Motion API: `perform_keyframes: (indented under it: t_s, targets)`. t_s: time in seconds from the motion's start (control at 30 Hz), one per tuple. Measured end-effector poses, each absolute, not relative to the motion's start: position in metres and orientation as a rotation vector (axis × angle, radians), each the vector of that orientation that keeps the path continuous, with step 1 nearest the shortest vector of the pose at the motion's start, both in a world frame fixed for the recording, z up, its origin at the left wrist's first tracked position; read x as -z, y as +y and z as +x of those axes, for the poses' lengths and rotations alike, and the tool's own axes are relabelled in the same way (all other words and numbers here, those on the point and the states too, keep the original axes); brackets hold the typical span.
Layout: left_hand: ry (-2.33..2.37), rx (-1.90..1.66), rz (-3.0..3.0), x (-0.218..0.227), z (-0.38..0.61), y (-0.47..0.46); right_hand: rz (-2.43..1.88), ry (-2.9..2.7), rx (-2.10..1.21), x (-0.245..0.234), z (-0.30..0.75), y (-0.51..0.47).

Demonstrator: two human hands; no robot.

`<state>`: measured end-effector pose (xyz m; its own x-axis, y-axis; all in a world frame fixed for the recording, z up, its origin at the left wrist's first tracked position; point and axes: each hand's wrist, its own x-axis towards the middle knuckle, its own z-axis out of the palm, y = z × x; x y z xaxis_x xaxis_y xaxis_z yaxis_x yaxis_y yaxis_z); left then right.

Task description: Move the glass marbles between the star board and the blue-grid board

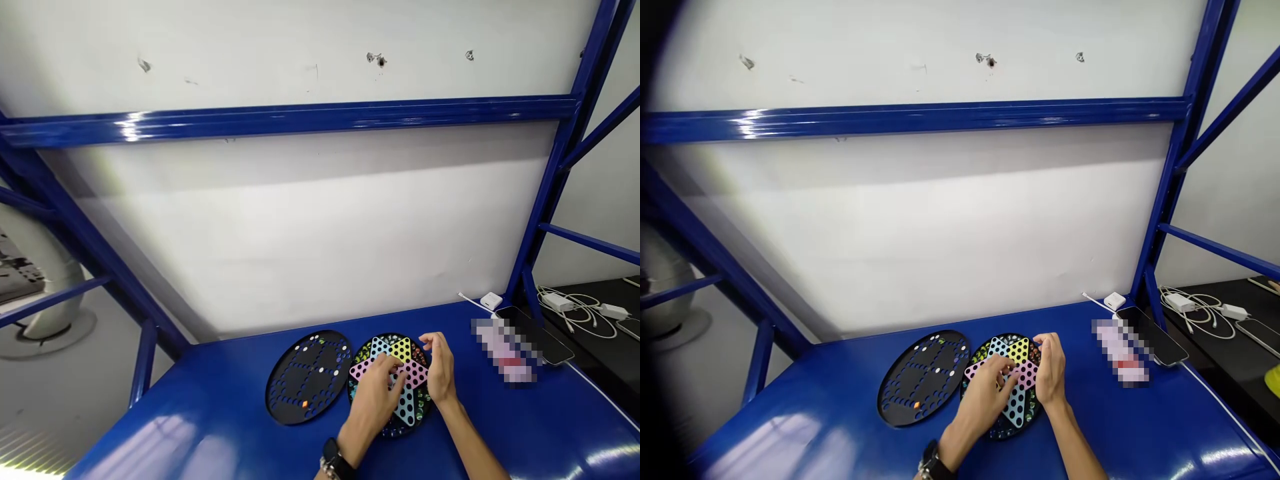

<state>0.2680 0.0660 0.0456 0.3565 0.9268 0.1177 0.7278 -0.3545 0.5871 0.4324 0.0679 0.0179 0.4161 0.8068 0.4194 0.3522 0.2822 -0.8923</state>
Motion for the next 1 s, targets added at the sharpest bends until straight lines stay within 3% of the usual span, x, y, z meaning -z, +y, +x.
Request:
perform_keyframes:
  t_s: [0.17,0.27,0.4,1.0]
  targets:
    - [1.927,-0.679,2.239,-0.049,0.188,0.118,-1.319,-1.183,-0.437,-0.02,0.431,0.066]
    - [2.196,-0.406,2.242,-0.045,0.147,0.142,-1.316,-1.197,-0.449,-0.02,0.43,0.066]
    - [2.121,-0.219,2.257,-0.035,0.127,0.151,-1.315,-1.201,-0.433,-0.019,0.429,0.068]
    - [2.239,-0.285,2.061,-0.023,0.113,0.178,-1.33,-1.18,-0.426,-0.019,0.429,0.067]
